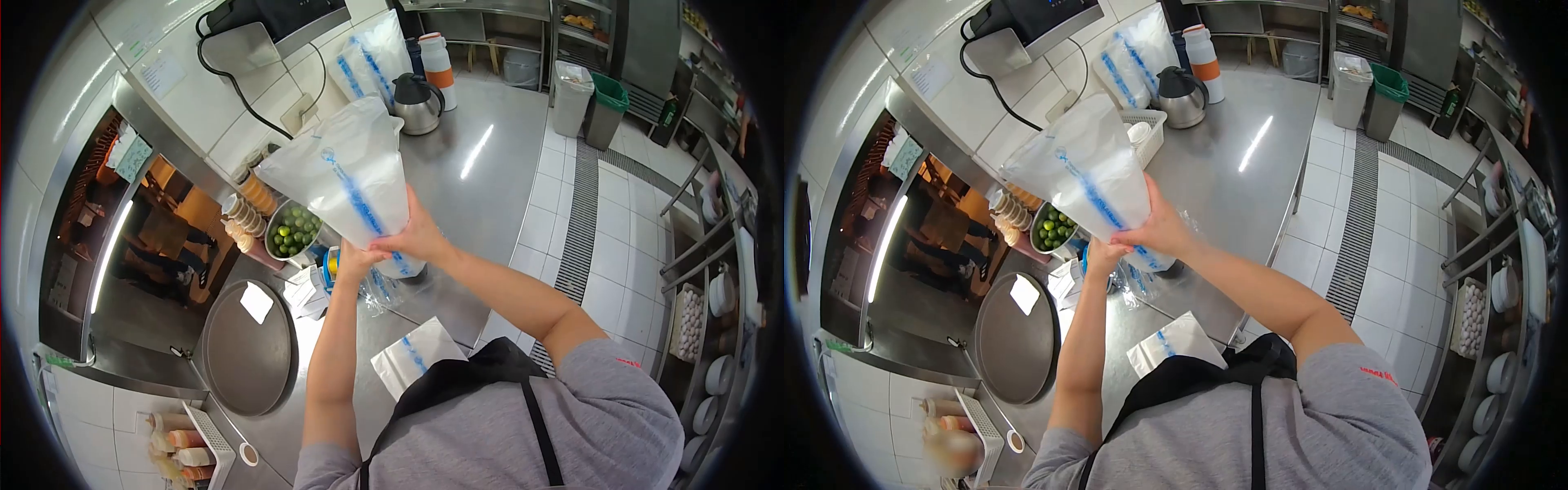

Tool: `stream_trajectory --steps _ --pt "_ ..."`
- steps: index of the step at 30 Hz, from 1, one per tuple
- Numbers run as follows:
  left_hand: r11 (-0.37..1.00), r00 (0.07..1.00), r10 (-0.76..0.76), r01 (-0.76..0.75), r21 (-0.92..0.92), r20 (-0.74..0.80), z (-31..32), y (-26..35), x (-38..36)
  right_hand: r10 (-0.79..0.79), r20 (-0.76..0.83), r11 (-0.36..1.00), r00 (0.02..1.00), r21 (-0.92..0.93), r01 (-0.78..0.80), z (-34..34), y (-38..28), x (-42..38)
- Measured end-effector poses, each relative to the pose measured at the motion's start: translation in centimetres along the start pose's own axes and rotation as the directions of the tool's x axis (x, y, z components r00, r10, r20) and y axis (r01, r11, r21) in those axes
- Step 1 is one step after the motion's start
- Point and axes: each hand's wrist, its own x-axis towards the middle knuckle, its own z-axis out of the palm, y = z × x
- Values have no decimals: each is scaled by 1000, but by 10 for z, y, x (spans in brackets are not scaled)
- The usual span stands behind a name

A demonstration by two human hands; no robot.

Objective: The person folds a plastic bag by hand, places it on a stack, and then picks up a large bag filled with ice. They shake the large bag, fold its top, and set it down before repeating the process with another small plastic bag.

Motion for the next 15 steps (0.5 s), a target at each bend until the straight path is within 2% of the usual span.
stream_trajectory --steps 2,3,7,9,15 --pt "999 999 -26 26 -27 -24 1 -3 -4 24 -12 998 1000 -51 -25 -2 7 -4" --pt "1000 1000 -4 5 22 -12 1 -6 -4 43 -24 994 999 -103 -45 -3 8 -6" --pt "986 999 15 -22 167 45 2 -16 -11 52 -20 994 998 -91 -53 -7 26 -19" --pt "989 999 17 -22 144 33 5 -26 -13 31 2 983 1000 -184 -30 -11 31 -24" --pt "994 997 -58 52 98 58 6 -29 -16 34 35 991 999 -127 -29 -15 46 -30"
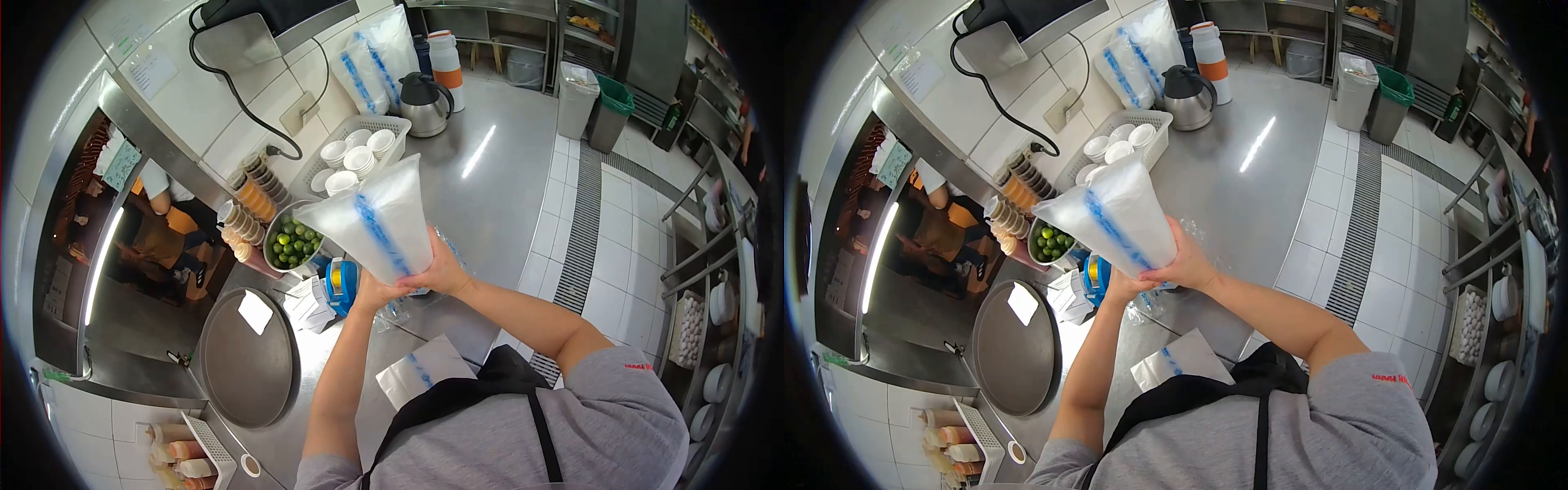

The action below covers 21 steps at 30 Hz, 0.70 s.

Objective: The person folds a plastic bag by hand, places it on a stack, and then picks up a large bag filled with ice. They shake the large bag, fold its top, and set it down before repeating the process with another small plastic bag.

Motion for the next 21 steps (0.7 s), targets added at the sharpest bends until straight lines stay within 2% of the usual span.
stream_trajectory --steps 5,8,10,12,13,14,15,16,17,18,19,20,21 --pt "996 996 -71 74 -58 46 -4 -20 -2 51 6 999 999 -6 -51 1 10 -6" --pt "1000 999 12 -13 12 49 -6 -11 -4 91 37 996 995 -19 -90 -2 -6 -7" --pt "973 974 -130 89 213 186 -15 5 -4 111 77 994 991 -19 -110 -9 -13 -6" --pt "999 996 50 -51 17 73 -28 -2 -13 -47 40 990 998 -134 52 -20 -7 -2" --pt "997 995 69 -70 22 77 -28 27 -5 -66 37 988 997 -139 70 -23 -27 11" --pt "967 961 253 -252 24 -107 -30 57 1 -255 -82 948 963 -220 232 -29 -47 25" --pt "909 866 411 -413 55 -286 -30 88 7 -430 -182 878 884 -313 362 -32 -74 38" --pt "844 798 536 -504 184 -276 -37 107 18 -538 -127 792 833 -416 448 -34 -108 51" --pt "869 791 489 -406 281 -368 -20 153 14 -632 -64 688 773 -505 521 -32 -131 65" --pt "788 758 565 -377 487 -327 -17 171 22 -626 -73 696 776 -502 514 -25 -134 76" --pt "666 728 631 -335 666 -266 -16 178 30 -627 -44 632 777 -611 476 -16 -136 86" --pt "669 734 626 -334 664 -262 -9 174 34 -625 -12 553 781 -713 432 -9 -136 91" --pt "686 793 543 -230 690 -277 0 166 40 -621 -13 552 784 -717 425 -3 -130 91"
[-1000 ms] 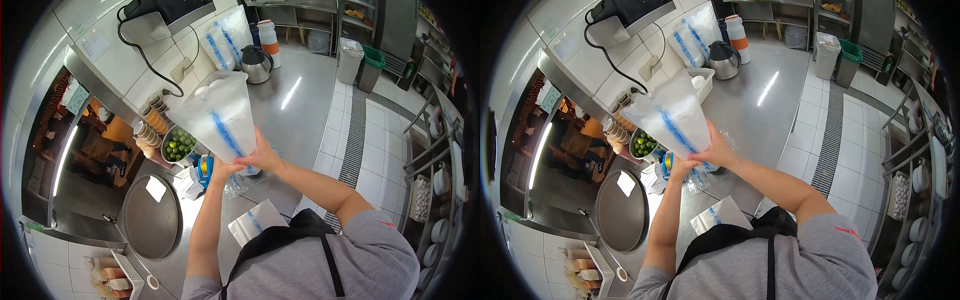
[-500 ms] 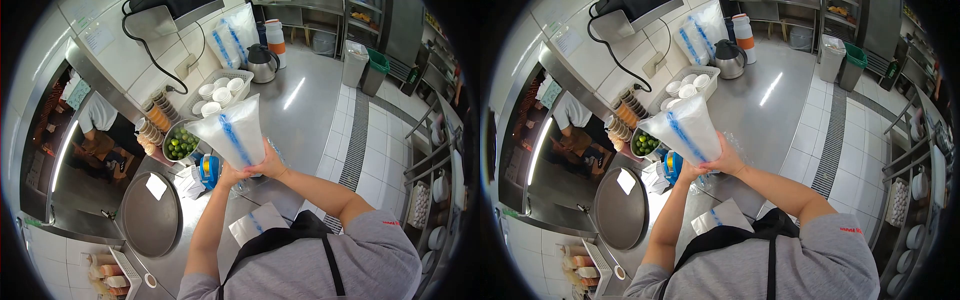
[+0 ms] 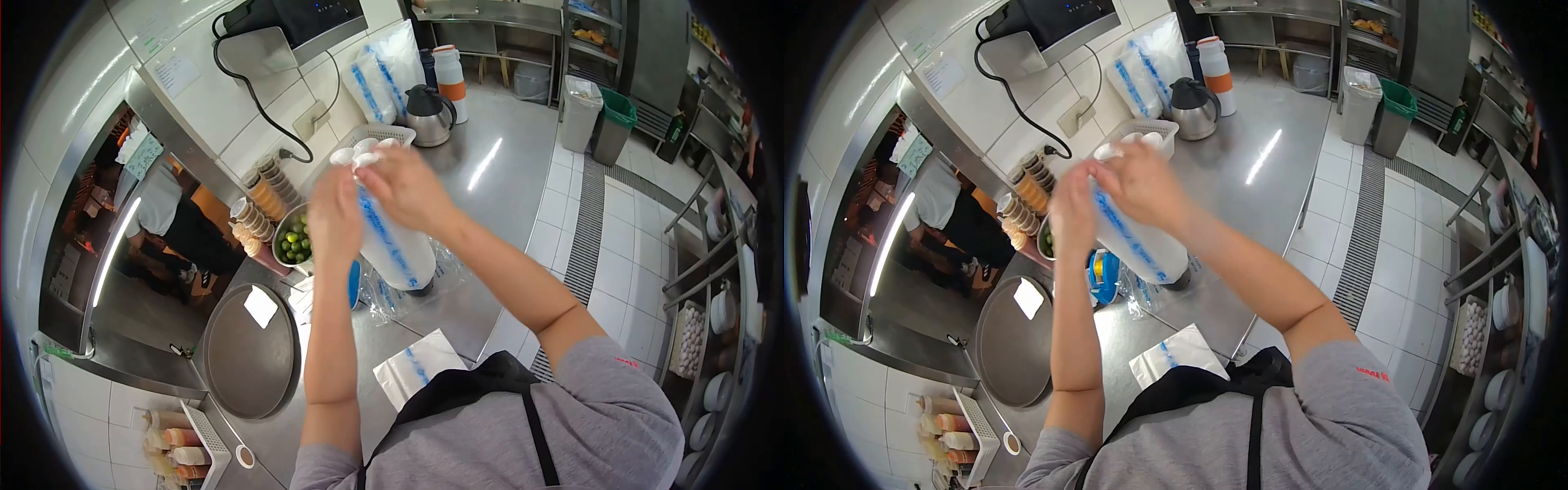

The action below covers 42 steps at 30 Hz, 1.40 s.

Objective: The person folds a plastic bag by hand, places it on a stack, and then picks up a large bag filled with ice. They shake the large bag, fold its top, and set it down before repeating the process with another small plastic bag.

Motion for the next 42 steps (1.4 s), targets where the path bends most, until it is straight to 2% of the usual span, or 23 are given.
stream_trajectory --steps 1,2,3,4,5,10,18,30,31,33,34,35,36,37,38,39,42 --pt "994 995 -83 79 71 55 12 -1 -2 131 35 979 991 154 -135 8 0 -8" --pt "995 995 -86 83 62 54 21 -3 -4 250 91 916 964 299 -266 16 1 -14" --pt "997 998 -10 15 70 -63 27 -5 -6 210 -55 937 976 296 -185 22 -1 -15" --pt "995 982 64 -49 91 -175 30 -7 -8 213 -50 936 976 296 -189 24 1 -17" --pt "992 976 90 -71 100 -197 33 -9 -9 233 -62 925 970 321 -202 25 1 -19" --pt "996 975 56 -40 77 -216 35 -13 -12 277 -116 898 954 383 -214 31 2 -21" --pt "997 968 71 -68 22 -242 38 -16 -12 236 -145 904 961 396 -162 36 4 -24" --pt "998 960 48 -60 -35 -275 44 -24 -19 203 -93 900 975 409 -148 34 6 -30" --pt "995 954 50 -74 -73 -297 44 -28 -23 203 -88 901 975 407 -151 35 7 -37" --pt "991 948 38 -76 -109 -316 51 -33 -37 428 -11 731 904 592 -339 40 7 -55" --pt "897 938 -146 -10 -443 -315 59 -34 -46 433 -5 727 901 593 -346 39 6 -61" --pt "689 913 -322 43 -724 -252 66 -38 -57 457 70 659 887 643 -390 37 5 -68" --pt "690 909 -334 56 -722 -248 68 -51 -70 474 146 586 868 683 -435 34 5 -76" --pt "663 926 -365 185 -725 -97 67 -64 -83 483 156 579 862 681 -448 33 7 -86" --pt "633 921 -387 307 -710 54 67 -75 -96 480 264 555 836 647 -523 34 11 -96" --pt "612 911 -402 345 -711 96 67 -77 -103 471 365 536 803 604 -590 35 18 -105" --pt "555 919 -352 356 -752 176 77 -91 -126 457 395 609 797 514 -604 38 28 -140"
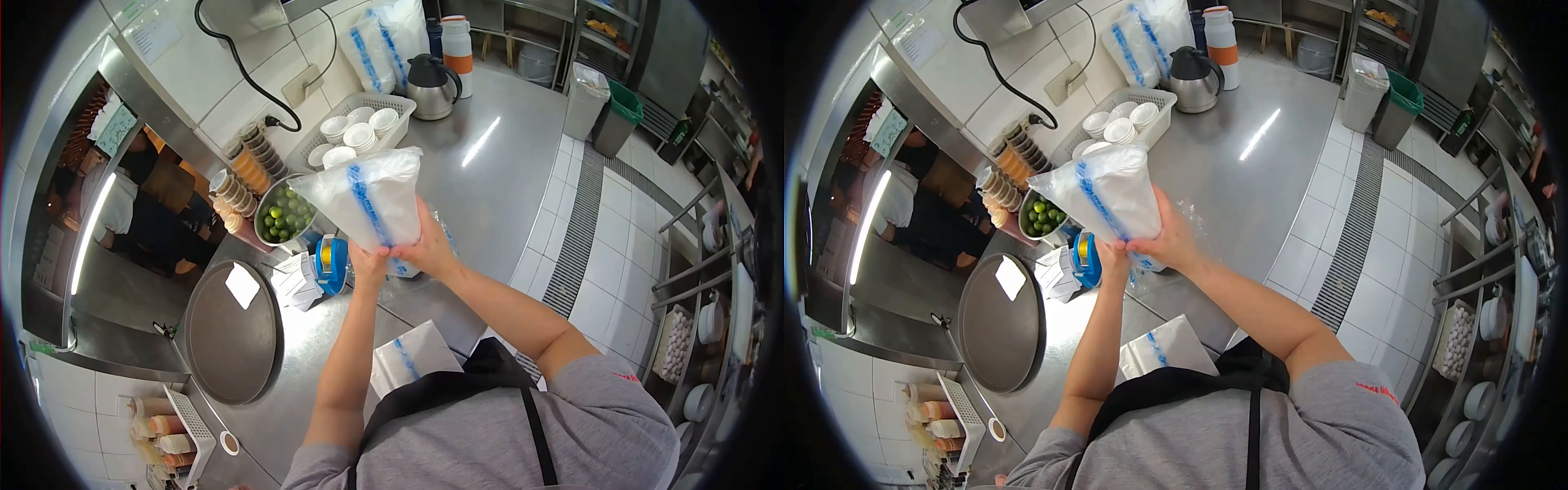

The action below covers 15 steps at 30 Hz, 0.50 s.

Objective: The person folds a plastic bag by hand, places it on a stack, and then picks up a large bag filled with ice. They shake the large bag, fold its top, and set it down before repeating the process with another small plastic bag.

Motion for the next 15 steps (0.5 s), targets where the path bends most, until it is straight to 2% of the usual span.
stream_trajectory --steps 4,6,7,8,10,11,12,13,14,15 --pt "993 994 73 -64 103 -83 -10 -34 -17 20 38 998 999 56 -22 -4 25 -17" --pt "987 997 71 -69 142 -7 -17 -43 -21 -15 68 997 998 73 10 -7 31 -21" --pt "992 1000 -2 -1 126 23 -15 -32 -23 -5 97 997 995 73 -3 -11 32 -25" --pt "992 1000 0 3 126 -24 -16 -28 -22 30 155 997 987 -80 -17 -17 33 -29" --pt "845 943 -278 150 513 183 -37 -17 -26 130 275 923 953 -383 -16 -25 33 -35" --pt "839 965 -253 178 515 77 -42 -4 -41 188 319 851 929 -525 8 -32 35 -40" --pt "693 994 -78 -4 721 81 -38 11 -55 70 355 781 932 -601 170 -44 51 -50" --pt "447 990 70 -137 884 119 -39 27 -69 -39 288 789 957 -578 206 -51 46 -56" --pt "421 995 102 -58 905 17 -49 43 -87 -117 236 809 965 -541 231 -54 31 -58" --pt "448 995 100 -45 893 0 -58 59 -109 -172 194 812 966 -527 250 -55 20 -60"
